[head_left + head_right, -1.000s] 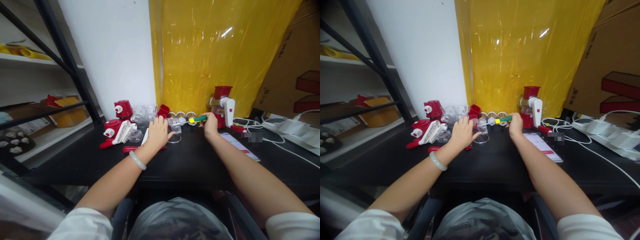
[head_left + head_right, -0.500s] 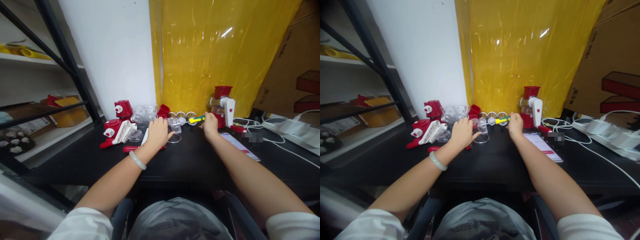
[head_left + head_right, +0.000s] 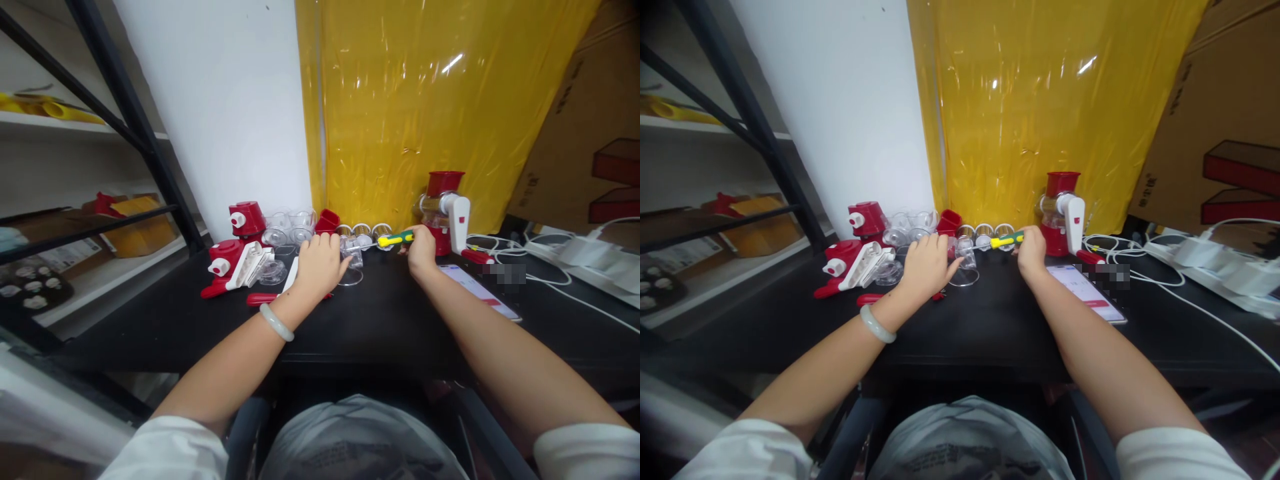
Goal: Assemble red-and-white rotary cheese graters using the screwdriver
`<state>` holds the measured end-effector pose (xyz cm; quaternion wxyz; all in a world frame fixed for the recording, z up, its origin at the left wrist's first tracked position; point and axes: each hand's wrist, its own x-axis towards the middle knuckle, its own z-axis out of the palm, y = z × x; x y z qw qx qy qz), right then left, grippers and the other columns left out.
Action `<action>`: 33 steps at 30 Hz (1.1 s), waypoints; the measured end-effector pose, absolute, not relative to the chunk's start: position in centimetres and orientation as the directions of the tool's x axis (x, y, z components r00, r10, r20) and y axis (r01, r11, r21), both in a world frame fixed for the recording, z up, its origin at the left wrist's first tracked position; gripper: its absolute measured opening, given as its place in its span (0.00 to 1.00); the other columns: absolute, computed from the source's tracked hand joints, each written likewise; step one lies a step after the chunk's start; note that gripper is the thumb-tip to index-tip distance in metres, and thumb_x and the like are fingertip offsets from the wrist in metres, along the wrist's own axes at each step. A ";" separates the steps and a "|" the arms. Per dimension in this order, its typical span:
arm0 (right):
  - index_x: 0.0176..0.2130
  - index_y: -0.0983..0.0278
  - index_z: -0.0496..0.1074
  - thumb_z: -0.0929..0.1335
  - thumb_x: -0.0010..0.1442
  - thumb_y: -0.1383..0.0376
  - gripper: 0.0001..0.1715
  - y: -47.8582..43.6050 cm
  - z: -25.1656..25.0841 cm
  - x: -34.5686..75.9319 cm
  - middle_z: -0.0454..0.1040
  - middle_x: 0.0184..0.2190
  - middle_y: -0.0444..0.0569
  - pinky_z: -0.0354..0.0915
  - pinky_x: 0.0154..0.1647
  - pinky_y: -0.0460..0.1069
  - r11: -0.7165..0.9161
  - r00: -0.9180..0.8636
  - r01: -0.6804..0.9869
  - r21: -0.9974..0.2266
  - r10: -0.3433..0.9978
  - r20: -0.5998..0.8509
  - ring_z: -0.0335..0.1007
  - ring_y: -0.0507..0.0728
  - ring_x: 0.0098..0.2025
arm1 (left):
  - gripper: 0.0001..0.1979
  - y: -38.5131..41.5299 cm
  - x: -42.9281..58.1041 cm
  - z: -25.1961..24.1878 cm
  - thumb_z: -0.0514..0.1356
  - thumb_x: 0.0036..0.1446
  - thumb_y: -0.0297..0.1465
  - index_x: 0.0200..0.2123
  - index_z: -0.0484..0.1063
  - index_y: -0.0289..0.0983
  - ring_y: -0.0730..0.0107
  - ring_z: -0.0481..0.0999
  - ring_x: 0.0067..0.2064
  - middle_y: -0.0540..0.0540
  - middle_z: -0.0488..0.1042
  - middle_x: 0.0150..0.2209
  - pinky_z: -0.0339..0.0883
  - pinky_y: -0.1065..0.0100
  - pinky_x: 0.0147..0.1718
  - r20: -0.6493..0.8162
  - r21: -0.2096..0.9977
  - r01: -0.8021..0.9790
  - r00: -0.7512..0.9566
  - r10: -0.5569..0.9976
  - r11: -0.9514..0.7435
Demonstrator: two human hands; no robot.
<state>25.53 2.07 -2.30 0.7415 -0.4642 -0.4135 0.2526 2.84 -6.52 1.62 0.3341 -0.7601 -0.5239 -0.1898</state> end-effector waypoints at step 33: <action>0.30 0.61 0.68 0.58 0.57 0.61 0.12 2.4 -2.5 25.7 0.65 0.18 0.40 0.59 0.16 0.46 0.408 0.530 0.032 -0.912 0.767 0.362 0.62 0.51 0.17 | 0.24 -8.2 4.8 0.6 0.51 0.66 0.36 0.63 0.59 0.36 0.49 0.61 0.61 0.36 0.63 0.62 0.52 0.52 0.56 0.584 -0.383 0.842 0.540 0.606 -0.381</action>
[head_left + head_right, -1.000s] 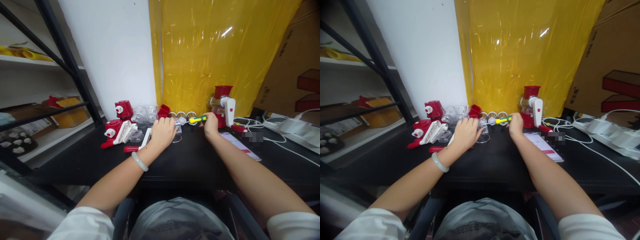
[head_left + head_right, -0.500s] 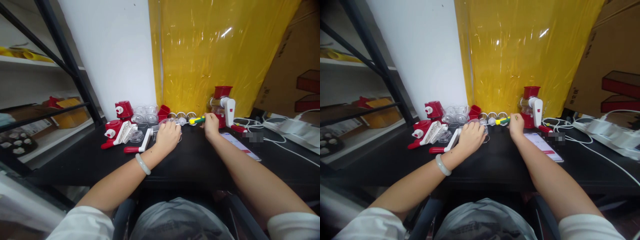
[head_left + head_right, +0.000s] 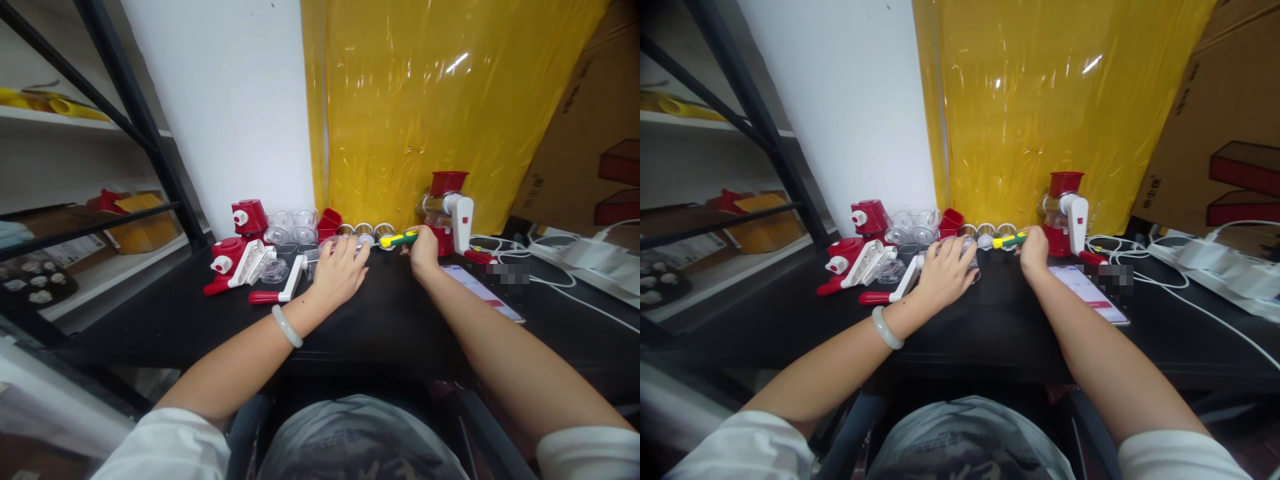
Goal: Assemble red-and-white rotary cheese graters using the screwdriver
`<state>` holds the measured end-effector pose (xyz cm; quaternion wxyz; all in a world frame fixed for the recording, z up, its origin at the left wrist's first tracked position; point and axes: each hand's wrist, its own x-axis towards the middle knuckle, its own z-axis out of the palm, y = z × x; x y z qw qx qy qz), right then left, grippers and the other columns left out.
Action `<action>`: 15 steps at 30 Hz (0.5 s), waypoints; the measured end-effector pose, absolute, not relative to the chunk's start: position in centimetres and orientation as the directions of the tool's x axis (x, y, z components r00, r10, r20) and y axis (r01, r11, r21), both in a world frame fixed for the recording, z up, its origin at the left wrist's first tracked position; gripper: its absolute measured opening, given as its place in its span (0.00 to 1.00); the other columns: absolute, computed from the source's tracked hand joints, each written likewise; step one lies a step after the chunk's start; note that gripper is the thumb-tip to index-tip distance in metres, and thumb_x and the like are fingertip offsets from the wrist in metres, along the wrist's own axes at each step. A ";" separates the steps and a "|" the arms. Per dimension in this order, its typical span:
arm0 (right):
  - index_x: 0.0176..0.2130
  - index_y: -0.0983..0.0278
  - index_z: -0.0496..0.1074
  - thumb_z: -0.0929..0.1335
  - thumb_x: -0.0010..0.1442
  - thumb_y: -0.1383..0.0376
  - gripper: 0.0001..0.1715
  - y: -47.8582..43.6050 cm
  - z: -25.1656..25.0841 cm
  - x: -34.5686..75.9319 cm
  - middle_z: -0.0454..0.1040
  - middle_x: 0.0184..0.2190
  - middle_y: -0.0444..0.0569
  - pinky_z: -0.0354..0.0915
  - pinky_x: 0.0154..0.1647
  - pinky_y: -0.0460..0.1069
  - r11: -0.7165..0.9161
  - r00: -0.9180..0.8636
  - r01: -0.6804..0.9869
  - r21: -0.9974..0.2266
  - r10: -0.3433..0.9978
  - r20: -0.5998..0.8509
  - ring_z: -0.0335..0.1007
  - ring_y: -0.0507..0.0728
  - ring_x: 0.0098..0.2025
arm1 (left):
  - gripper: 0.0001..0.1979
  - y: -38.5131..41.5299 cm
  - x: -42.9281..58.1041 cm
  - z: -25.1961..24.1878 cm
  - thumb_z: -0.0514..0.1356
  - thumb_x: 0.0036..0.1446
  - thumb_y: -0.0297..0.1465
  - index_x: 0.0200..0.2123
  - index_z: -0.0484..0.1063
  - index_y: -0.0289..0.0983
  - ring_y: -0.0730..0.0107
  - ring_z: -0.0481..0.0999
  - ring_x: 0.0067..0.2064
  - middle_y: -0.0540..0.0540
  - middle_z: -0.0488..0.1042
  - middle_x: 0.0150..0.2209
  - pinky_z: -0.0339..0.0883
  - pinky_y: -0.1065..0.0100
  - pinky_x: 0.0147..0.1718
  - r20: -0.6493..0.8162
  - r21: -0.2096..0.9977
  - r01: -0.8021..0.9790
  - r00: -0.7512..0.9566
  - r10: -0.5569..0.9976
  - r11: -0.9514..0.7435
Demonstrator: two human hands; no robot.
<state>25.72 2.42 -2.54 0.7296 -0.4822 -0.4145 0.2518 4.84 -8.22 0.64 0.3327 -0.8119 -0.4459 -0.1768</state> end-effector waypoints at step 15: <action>0.28 0.61 0.67 0.61 0.53 0.65 0.07 1.9 -2.2 25.4 0.64 0.16 0.38 0.59 0.16 0.46 0.453 0.541 0.031 -0.891 0.742 0.397 0.61 0.51 0.17 | 0.40 -6.5 4.1 -0.3 0.58 0.61 0.40 0.70 0.44 0.37 0.51 0.41 0.72 0.38 0.43 0.72 0.36 0.43 0.67 0.525 -0.382 0.820 0.573 0.629 -0.427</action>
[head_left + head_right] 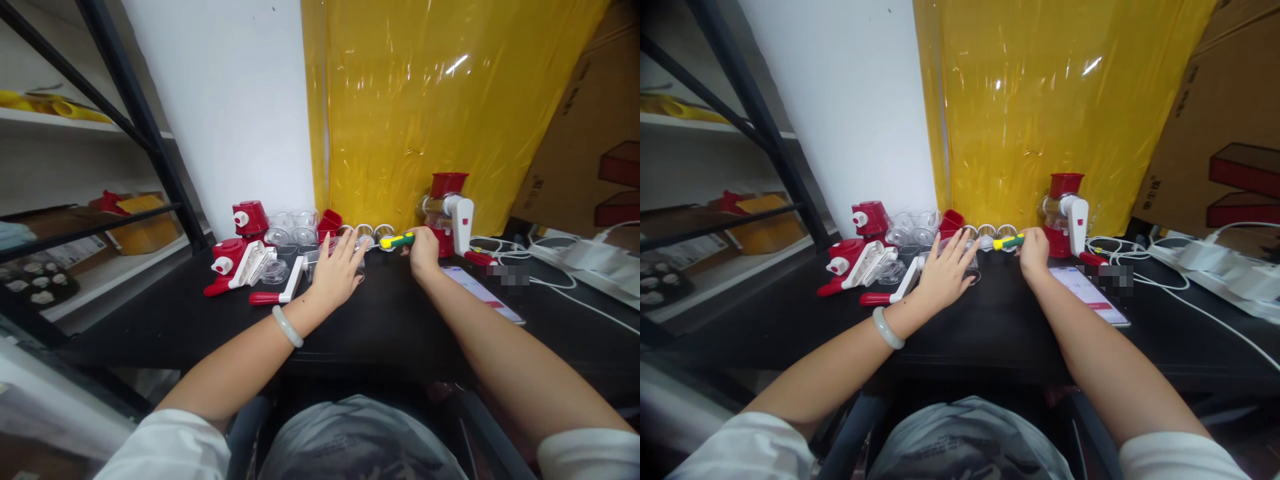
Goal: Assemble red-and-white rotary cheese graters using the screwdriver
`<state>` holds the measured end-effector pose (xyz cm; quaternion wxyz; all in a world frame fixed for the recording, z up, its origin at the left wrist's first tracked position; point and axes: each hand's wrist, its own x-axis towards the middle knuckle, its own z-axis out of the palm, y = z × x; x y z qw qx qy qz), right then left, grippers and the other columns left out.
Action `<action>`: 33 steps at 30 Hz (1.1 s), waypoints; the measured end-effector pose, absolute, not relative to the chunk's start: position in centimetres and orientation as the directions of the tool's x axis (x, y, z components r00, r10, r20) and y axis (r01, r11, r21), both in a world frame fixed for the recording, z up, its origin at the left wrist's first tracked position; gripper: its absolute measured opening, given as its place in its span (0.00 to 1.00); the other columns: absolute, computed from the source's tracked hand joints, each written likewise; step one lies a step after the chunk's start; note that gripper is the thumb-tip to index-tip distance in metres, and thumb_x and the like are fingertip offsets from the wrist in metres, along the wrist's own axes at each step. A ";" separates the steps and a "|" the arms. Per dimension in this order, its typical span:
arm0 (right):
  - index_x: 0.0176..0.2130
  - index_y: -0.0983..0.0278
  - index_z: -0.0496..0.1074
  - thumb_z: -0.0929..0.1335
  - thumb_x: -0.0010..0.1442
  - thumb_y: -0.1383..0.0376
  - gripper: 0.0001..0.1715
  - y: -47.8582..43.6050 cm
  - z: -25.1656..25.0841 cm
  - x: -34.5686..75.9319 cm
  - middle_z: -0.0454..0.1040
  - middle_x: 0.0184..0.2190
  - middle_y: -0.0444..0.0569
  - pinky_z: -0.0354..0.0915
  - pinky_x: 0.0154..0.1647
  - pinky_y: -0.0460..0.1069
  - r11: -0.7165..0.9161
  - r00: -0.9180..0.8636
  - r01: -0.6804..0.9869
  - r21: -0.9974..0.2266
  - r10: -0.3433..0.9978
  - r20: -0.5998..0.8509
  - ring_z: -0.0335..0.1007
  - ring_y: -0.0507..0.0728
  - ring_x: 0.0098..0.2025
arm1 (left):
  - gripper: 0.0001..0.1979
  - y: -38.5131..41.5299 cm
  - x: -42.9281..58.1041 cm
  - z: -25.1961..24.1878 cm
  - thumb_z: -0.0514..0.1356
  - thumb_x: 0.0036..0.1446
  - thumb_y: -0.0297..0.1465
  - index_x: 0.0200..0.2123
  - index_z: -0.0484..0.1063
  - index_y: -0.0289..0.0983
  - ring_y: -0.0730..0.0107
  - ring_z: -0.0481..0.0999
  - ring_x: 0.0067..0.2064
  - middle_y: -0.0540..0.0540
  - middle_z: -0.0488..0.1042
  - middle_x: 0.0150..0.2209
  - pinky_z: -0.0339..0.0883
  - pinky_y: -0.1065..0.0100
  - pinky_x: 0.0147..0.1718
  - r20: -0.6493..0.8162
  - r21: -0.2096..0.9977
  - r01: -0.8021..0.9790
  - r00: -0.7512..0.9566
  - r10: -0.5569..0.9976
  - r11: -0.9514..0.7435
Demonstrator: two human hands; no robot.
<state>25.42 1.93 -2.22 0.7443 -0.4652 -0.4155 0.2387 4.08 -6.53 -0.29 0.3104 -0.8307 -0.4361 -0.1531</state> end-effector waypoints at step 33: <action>0.28 0.60 0.66 0.58 0.62 0.52 0.19 2.1 -2.4 25.5 0.65 0.15 0.40 0.58 0.15 0.47 0.454 0.499 0.034 -0.891 0.764 0.408 0.62 0.52 0.15 | 0.26 -5.8 3.3 -0.3 0.46 0.66 0.36 0.66 0.56 0.37 0.57 0.49 0.70 0.45 0.57 0.68 0.41 0.49 0.68 0.560 0.124 0.802 0.430 0.709 -0.584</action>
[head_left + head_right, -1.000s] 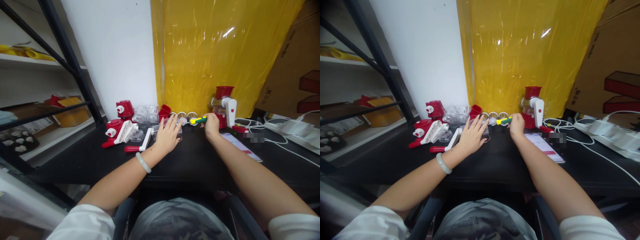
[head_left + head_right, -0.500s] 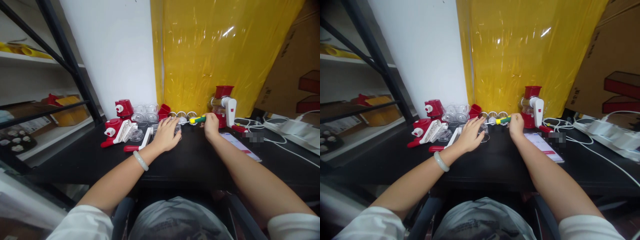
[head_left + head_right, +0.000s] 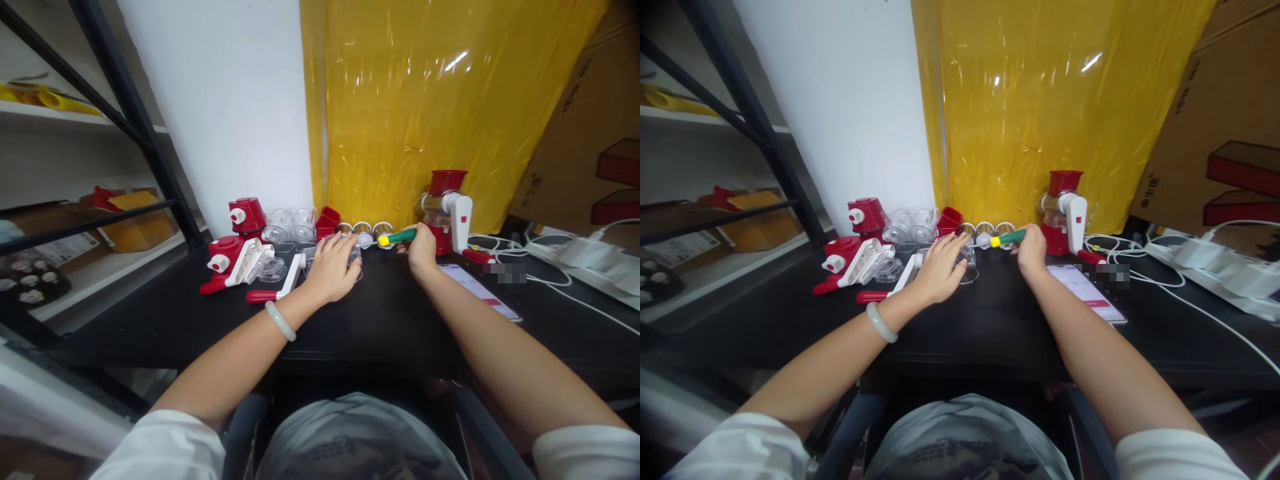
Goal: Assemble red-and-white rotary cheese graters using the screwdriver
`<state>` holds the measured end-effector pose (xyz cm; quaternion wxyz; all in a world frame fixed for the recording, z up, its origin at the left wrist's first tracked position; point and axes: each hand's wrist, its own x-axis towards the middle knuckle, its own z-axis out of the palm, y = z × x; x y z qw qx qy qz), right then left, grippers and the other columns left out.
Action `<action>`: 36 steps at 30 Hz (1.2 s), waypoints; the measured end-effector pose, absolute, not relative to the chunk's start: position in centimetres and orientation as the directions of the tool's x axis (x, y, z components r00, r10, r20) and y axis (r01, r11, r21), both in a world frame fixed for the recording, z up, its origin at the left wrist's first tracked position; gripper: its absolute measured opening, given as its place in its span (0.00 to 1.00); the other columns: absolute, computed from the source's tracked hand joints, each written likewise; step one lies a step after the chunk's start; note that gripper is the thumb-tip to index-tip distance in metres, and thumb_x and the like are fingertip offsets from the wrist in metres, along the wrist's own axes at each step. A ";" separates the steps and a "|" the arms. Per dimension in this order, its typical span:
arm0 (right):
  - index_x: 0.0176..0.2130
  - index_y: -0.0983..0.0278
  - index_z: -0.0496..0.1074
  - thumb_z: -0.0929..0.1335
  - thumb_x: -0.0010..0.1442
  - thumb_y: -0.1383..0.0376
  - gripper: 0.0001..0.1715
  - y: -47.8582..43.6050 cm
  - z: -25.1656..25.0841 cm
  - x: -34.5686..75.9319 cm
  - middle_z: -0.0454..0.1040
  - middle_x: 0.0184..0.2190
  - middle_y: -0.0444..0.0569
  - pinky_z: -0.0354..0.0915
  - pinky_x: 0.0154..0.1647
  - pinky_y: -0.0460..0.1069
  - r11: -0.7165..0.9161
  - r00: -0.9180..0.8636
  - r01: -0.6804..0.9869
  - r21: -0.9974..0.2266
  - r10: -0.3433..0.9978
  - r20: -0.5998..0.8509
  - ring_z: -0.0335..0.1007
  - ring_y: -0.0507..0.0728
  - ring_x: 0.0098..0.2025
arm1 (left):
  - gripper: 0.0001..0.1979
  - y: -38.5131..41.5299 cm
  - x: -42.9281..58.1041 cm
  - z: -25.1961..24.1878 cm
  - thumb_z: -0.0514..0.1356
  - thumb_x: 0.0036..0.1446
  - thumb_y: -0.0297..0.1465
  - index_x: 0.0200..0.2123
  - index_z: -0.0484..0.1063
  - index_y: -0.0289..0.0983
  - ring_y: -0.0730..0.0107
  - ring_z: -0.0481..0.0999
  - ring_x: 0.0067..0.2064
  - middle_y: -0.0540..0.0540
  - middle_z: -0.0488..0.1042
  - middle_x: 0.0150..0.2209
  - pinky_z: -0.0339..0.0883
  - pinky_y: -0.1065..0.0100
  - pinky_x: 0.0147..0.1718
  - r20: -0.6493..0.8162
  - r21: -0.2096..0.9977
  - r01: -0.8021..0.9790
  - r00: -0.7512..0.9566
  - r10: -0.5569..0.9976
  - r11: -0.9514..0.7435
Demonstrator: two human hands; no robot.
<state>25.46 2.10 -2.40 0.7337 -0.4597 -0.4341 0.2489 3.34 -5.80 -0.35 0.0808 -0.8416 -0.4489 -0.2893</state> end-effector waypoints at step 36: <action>0.26 0.60 0.62 0.64 0.57 0.42 0.25 1.8 -2.2 25.6 0.62 0.16 0.39 0.61 0.25 0.48 0.479 0.518 0.291 -0.828 0.649 0.557 0.63 0.52 0.21 | 0.28 -6.1 3.5 -0.3 0.48 0.66 0.40 0.66 0.56 0.36 0.54 0.51 0.69 0.43 0.57 0.68 0.43 0.48 0.68 0.566 0.033 0.831 0.443 0.695 -0.556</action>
